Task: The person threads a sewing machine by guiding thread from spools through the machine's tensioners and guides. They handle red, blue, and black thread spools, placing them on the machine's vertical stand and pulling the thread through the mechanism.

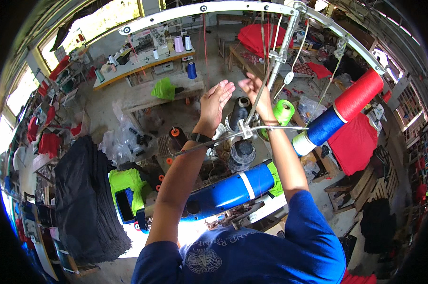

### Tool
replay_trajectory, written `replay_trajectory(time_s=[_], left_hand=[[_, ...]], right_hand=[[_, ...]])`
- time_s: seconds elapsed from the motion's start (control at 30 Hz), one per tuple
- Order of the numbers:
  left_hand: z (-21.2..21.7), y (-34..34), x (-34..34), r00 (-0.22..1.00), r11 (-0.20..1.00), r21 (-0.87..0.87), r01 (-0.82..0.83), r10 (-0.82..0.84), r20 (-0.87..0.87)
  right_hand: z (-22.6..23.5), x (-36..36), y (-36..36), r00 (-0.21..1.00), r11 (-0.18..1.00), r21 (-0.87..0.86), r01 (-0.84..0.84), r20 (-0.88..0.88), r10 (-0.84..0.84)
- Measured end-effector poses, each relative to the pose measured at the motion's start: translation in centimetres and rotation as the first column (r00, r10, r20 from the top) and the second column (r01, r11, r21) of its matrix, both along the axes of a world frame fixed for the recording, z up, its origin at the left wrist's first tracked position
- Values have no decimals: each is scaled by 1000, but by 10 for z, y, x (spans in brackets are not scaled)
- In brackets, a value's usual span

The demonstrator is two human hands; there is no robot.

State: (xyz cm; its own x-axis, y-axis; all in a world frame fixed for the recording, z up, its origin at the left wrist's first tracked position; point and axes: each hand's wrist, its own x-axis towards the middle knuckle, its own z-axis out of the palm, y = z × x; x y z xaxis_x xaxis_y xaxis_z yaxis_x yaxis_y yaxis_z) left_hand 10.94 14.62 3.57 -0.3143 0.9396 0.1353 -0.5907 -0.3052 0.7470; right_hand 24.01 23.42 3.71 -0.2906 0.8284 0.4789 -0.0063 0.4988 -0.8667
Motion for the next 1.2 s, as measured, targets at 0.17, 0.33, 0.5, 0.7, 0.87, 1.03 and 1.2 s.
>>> replay_trajectory(time_s=[0.17,0.33,0.5,0.7,0.87,1.03,1.2], left_hand=[[-10,18,6,982,992,-35,119,-112,153],[-8,36,7,938,992,-25,120,-105,331],[-3,39,10,919,985,102,140,-168,358],[12,26,14,940,996,92,-14,-18,340],[37,13,14,972,979,180,-91,127,-196],[45,13,16,891,953,275,-129,233,-390],[53,6,16,848,956,250,-154,257,-463]], right_hand=[[24,-53,43,996,993,104,54,65,-61],[33,-67,20,995,992,79,98,1,-98],[22,-48,-4,975,921,325,217,-34,-217],[13,-22,-23,986,942,290,170,-49,-162],[12,0,-31,983,996,36,86,-163,-79],[10,14,-29,967,999,29,-28,-253,34],[3,20,-27,965,999,19,-39,-260,43]])
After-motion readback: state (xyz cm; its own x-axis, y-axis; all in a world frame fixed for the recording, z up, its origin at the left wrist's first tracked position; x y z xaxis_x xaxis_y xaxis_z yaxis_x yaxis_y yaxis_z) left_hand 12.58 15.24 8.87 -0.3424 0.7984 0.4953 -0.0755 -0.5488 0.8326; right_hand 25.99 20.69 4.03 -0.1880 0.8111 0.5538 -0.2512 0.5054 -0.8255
